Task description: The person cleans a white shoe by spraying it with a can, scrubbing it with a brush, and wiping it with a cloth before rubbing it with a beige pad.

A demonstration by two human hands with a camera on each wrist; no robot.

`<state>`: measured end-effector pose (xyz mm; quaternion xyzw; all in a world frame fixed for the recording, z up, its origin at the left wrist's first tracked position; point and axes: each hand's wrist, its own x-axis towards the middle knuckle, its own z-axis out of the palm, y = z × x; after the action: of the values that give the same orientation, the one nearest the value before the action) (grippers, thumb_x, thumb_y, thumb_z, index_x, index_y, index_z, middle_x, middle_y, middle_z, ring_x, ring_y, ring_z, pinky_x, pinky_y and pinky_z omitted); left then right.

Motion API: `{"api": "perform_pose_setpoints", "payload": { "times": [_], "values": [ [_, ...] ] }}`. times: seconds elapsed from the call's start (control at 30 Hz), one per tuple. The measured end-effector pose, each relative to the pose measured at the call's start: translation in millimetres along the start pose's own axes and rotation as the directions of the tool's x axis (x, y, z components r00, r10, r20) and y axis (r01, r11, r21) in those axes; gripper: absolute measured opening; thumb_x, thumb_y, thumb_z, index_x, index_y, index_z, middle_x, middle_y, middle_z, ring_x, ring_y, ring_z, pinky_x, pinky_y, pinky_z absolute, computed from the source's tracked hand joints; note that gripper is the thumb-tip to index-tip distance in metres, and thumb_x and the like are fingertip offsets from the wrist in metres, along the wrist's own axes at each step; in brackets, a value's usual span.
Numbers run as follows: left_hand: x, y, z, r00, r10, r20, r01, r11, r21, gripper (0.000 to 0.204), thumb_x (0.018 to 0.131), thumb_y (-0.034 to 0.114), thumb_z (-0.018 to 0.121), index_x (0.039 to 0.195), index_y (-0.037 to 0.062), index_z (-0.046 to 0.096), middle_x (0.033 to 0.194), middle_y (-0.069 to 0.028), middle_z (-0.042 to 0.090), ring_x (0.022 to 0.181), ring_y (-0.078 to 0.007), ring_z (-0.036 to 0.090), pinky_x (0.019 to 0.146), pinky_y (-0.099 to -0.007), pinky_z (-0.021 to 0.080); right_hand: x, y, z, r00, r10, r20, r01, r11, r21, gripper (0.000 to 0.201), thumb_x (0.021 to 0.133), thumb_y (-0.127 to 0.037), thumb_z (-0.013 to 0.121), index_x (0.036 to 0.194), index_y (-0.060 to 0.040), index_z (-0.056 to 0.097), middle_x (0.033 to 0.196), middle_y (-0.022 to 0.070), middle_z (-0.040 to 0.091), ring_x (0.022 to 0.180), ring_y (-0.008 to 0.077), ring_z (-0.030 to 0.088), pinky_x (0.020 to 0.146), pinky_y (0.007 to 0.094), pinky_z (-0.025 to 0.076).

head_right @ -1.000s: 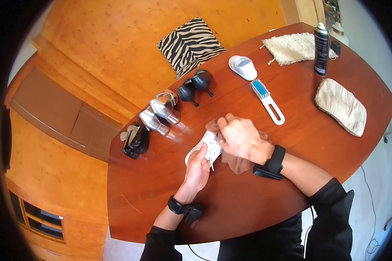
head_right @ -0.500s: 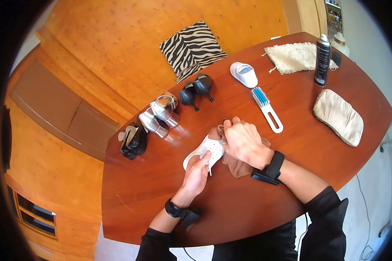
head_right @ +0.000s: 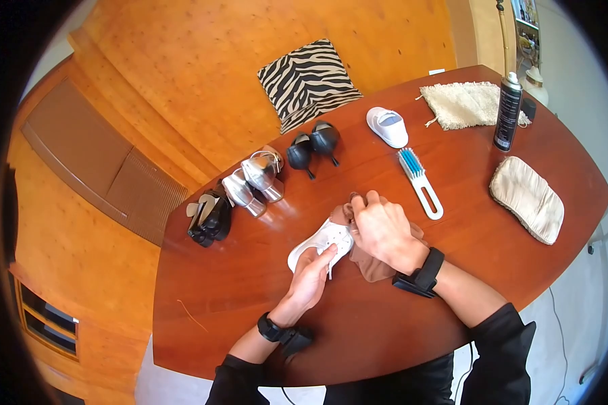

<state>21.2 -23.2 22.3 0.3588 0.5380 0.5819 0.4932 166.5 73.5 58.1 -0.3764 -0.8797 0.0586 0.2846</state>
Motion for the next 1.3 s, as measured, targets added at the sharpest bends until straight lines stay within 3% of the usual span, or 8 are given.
{"api": "perform_pose_setpoints", "payload": {
  "times": [0.13,0.37,0.5,0.57,0.7,1.0,1.1,1.3],
  "values": [
    [-1,-4,2,0.999,0.025,-0.044,-0.021,0.995,0.098,0.040,0.083,0.038,0.067,0.071,0.0083,0.043,0.064,0.0059,0.038,0.055,-0.0026,0.032,0.044,-0.0223,0.024,0,-1,1,0.999,0.036,0.024,-0.037,0.999,0.039,0.036,0.067,-0.010,0.060,0.101,0.0000,0.055,0.085,0.0178,0.056,0.077,0.0349,0.060,0.061,0.0426,0.051],
    [-9,11,8,0.996,0.058,0.063,-0.064,0.993,0.097,0.034,0.086,0.031,0.064,0.089,-0.0006,0.053,0.073,0.0026,0.049,0.063,-0.0029,0.038,0.050,-0.0218,0.030,-5,-8,4,0.972,-0.236,0.020,0.228,0.954,0.194,0.036,0.068,-0.011,0.062,0.103,-0.0016,0.056,0.086,0.0157,0.055,0.072,0.0355,0.060,0.060,0.0421,0.051],
    [-7,11,7,0.993,0.084,0.084,-0.092,0.992,0.092,0.032,0.086,0.028,0.064,0.092,-0.0015,0.054,0.080,0.0012,0.054,0.069,-0.0038,0.043,0.057,-0.0214,0.035,-2,-5,-3,0.991,-0.127,0.035,0.124,0.990,0.061,0.027,0.071,-0.016,0.064,0.091,-0.0013,0.054,0.085,0.0175,0.057,0.073,0.0321,0.062,0.060,0.0402,0.052],
    [-6,13,-1,0.995,-0.079,0.066,0.056,0.953,0.297,0.031,0.086,0.026,0.063,0.096,-0.0024,0.056,0.088,-0.0006,0.057,0.078,-0.0053,0.048,0.066,-0.0218,0.039,1,-2,-7,0.998,-0.053,0.044,0.055,0.997,-0.049,0.028,0.071,-0.017,0.066,0.093,-0.0021,0.056,0.086,0.0162,0.058,0.078,0.0297,0.063,0.062,0.0381,0.053],
    [-12,19,8,0.997,0.018,0.076,-0.035,0.974,0.224,0.033,0.086,0.027,0.064,0.097,-0.0032,0.057,0.090,-0.0014,0.058,0.079,-0.0058,0.048,0.068,-0.0227,0.040,3,4,-6,0.999,-0.037,0.025,0.039,0.996,-0.082,0.029,0.069,-0.017,0.067,0.093,-0.0027,0.056,0.084,0.0162,0.058,0.076,0.0297,0.062,0.061,0.0380,0.053],
    [-1,-4,-1,0.990,0.111,0.090,-0.133,0.944,0.302,0.034,0.084,0.033,0.066,0.079,0.0006,0.054,0.066,0.0013,0.049,0.059,-0.0048,0.040,0.049,-0.0236,0.033,-4,-9,-4,0.976,-0.203,0.083,0.192,0.973,0.125,0.046,0.067,-0.012,0.064,0.112,-0.0078,0.055,0.087,0.0153,0.055,0.070,0.0339,0.061,0.056,0.0415,0.050],
    [-1,-3,-2,0.988,0.148,0.049,-0.156,0.915,0.372,0.037,0.082,0.034,0.068,0.071,0.0035,0.050,0.061,0.0030,0.043,0.055,-0.0046,0.035,0.044,-0.0243,0.028,-2,-7,-8,0.985,-0.163,0.063,0.161,0.986,0.037,0.042,0.071,-0.018,0.066,0.109,-0.0050,0.056,0.083,0.0161,0.057,0.074,0.0301,0.062,0.057,0.0397,0.052],
    [-3,4,1,0.981,0.166,0.098,-0.190,0.911,0.366,0.032,0.085,0.029,0.065,0.079,-0.0006,0.055,0.062,0.0036,0.044,0.055,-0.0039,0.036,0.045,-0.0235,0.029,1,-1,-9,0.996,-0.069,0.057,0.076,0.989,-0.129,0.037,0.070,-0.017,0.066,0.104,-0.0035,0.059,0.084,0.0154,0.058,0.075,0.0292,0.062,0.058,0.0375,0.053]
  ]
}}
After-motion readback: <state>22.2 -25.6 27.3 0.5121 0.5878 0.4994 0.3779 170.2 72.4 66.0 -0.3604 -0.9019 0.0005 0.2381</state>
